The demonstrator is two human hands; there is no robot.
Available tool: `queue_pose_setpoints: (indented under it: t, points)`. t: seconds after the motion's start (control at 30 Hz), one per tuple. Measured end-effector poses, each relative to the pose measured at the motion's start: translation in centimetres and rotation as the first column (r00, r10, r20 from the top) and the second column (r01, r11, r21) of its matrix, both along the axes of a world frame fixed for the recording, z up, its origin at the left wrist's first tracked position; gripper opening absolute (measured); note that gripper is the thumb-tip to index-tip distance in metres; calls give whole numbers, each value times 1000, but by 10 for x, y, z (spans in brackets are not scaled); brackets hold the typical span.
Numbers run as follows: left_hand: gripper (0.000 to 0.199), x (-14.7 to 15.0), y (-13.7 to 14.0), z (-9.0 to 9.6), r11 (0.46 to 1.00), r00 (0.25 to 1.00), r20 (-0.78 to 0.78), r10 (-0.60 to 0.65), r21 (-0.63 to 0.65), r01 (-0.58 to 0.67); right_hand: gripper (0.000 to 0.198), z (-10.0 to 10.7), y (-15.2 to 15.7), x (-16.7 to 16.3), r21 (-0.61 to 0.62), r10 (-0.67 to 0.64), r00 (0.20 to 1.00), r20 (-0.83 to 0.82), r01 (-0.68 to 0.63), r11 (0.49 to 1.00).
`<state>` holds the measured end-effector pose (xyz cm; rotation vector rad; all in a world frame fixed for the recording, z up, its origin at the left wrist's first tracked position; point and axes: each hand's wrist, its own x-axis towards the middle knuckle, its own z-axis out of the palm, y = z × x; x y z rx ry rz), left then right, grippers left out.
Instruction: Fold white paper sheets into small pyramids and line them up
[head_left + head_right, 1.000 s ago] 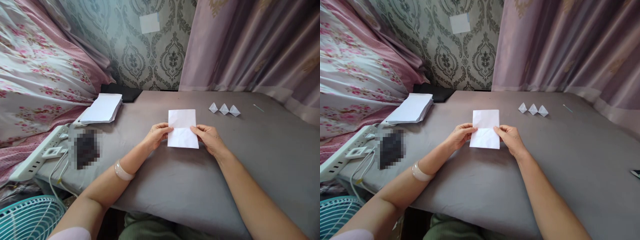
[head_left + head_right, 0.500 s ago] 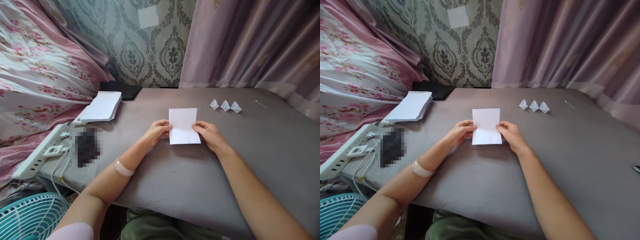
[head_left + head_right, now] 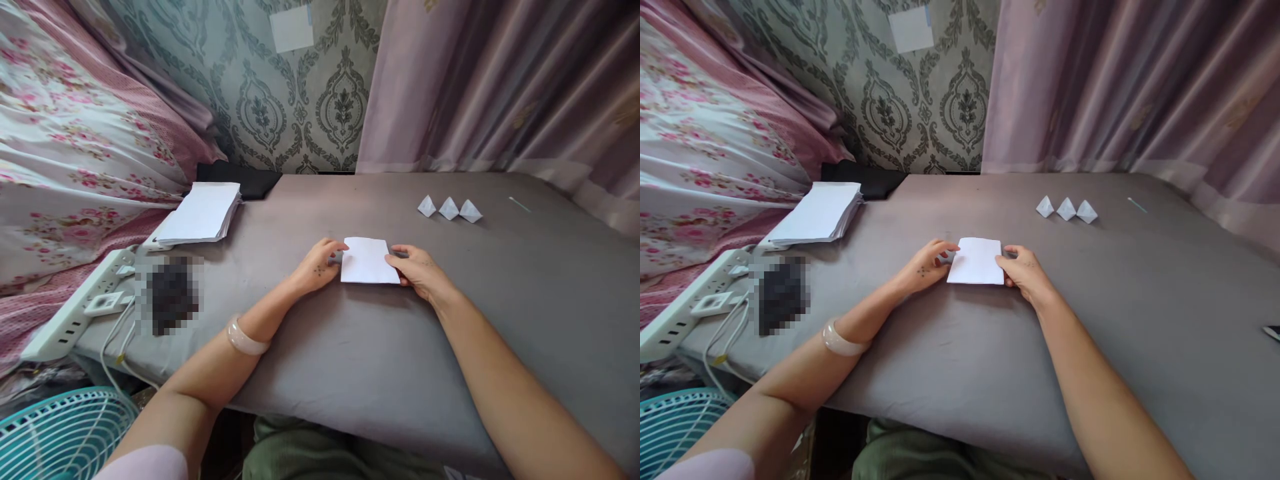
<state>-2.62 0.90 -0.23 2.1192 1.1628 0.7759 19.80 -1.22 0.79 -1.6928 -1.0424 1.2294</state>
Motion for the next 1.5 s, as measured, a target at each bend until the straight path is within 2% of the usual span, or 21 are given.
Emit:
queue_pose_setpoints:
  t: [0.1, 0.2, 0.3, 0.37, 0.4, 0.43, 0.47, 0.57, 0.63, 0.67, 0.7, 0.8, 0.97, 1.17, 1.5]
  points:
    - [37, 1, -1, -3, 986, 987, -124, -99, 121, 114, 65, -1, 0, 0, -24, 1, 1000, -10, -1, 1000]
    - [32, 1, 0, -7, 956, 960, -260, -105, 240, 170, 62, -3, 1, 0, -54, 40, 998, 39, -38, 998]
    - [31, 1, -1, -6, 942, 922, -369, -118, 251, 221, 50, 1, 0, 4, -61, 113, 939, 324, -99, 993]
    - [31, 1, -2, -4, 941, 907, -399, -132, 238, 242, 41, 9, -3, 9, 26, 109, 833, 543, -146, 989]
    - [30, 1, -3, -3, 942, 908, -398, -133, 234, 241, 40, 15, -5, 13, 91, 97, 793, 602, -188, 978]
    - [29, 1, -3, -3, 945, 914, -384, -133, 230, 234, 43, 22, -7, 17, 140, 119, 785, 609, -254, 957]
    - [27, 2, -4, -3, 950, 926, -356, -129, 223, 218, 47, 28, -10, 21, 141, 212, 784, 584, -355, 924]
    - [18, 5, -3, -6, 980, 971, -236, -46, 176, 89, 51, 41, -15, 31, 40, 490, 724, 486, -579, 815]
    - [14, 7, -3, -8, 994, 983, -179, 50, 108, -31, 53, 38, -14, 33, -4, 572, 666, 478, -650, 760]
    - [13, 9, -3, -8, 994, 982, -162, 93, 66, -83, 52, 34, -13, 32, -7, 576, 651, 495, -660, 752]
    - [12, 10, -3, -8, 992, 981, -149, 126, 26, -123, 49, 29, -11, 31, 4, 550, 650, 524, -648, 761]
    - [16, 14, -3, -7, 978, 975, -106, 194, -58, -201, 40, 12, -3, 24, 12, 431, 672, 602, -547, 837]
    - [20, 19, -5, -6, 963, 964, -90, 252, -76, -259, 44, -4, 4, 15, 56, 250, 658, 711, -407, 912]
    - [22, 22, -4, -11, 948, 947, -90, 309, -55, -314, 38, -14, 5, 8, 95, 129, 623, 771, -314, 945]
    - [20, 28, -1, -18, 932, 921, -146, 361, 21, -362, 37, -12, 6, 0, 47, 102, 559, 823, -246, 968]
